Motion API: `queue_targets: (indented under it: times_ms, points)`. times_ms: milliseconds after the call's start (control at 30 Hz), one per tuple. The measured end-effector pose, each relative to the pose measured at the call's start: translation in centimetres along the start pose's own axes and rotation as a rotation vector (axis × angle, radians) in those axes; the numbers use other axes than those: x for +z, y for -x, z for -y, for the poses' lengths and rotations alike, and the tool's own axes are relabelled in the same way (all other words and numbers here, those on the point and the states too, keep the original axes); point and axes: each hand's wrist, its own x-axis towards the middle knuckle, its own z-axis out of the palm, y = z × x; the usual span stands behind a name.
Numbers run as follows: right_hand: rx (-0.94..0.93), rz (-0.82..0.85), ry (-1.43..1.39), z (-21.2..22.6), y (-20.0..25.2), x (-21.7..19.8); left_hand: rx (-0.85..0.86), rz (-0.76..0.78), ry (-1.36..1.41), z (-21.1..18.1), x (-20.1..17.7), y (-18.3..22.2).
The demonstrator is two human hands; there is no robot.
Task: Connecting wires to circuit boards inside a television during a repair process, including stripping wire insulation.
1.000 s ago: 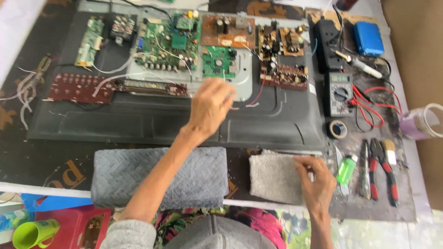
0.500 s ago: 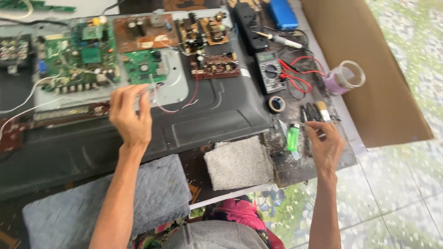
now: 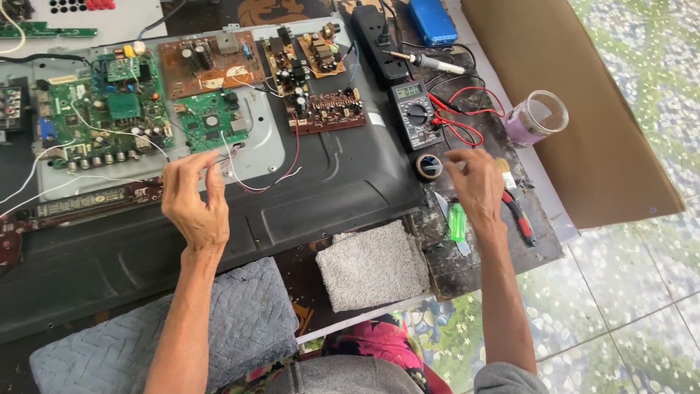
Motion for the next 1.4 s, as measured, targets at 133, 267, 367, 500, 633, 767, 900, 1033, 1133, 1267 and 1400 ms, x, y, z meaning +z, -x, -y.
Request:
queue_targets:
  times_ms: [133, 267, 367, 500, 633, 767, 900, 1033, 1133, 1267, 1400]
  points:
    - [-0.09, -0.015, -0.194, 4.8, -3.3, -2.7, -0.04, -0.009, -0.007, -0.4, -0.4, -0.6]
    - [-0.193, 0.126, -0.383, 12.7, -5.3, -1.3, -0.047, -0.037, -0.057, 0.9, -0.3, 0.1]
    - [-0.298, 0.268, -0.483, 17.9, -5.8, 0.7, -0.045, 0.005, -0.038, 2.5, 0.3, 1.2]
    - [-0.498, 0.406, -0.53, 22.4, -5.4, 3.8, -0.037, 0.052, -0.032, 2.9, 0.3, 1.5]
    - [-0.548, 0.495, -0.537, 25.8, -3.8, 4.5, -0.1, 0.028, 0.004, 2.1, -0.2, 0.9]
    - [-0.54, 0.493, -0.576, 26.7, -4.2, 5.0, -0.154, -0.017, 0.037, 2.7, -0.3, 0.8]
    - [-0.52, 0.529, -0.507, 28.4, -4.7, 6.0, -0.198, -0.019, 0.058, 2.5, -0.1, 0.9]
    - [-0.359, 0.529, -0.472, 29.7, -4.9, 8.8, -0.224, -0.028, 0.056, 2.2, 0.1, 1.0]
    - [-0.294, 0.518, -0.45, 30.6, -5.0, 10.5, -0.23, -0.028, 0.058, 2.5, 0.1, 1.1]
    - [-0.232, 0.513, -0.432, 30.8, -5.4, 12.0, -0.247, -0.046, 0.068, 2.1, -0.3, 0.7]
    - [-0.168, 0.491, -0.519, 30.8, -6.3, 12.9, -0.264, -0.059, 0.07, 2.2, -0.2, 1.0]
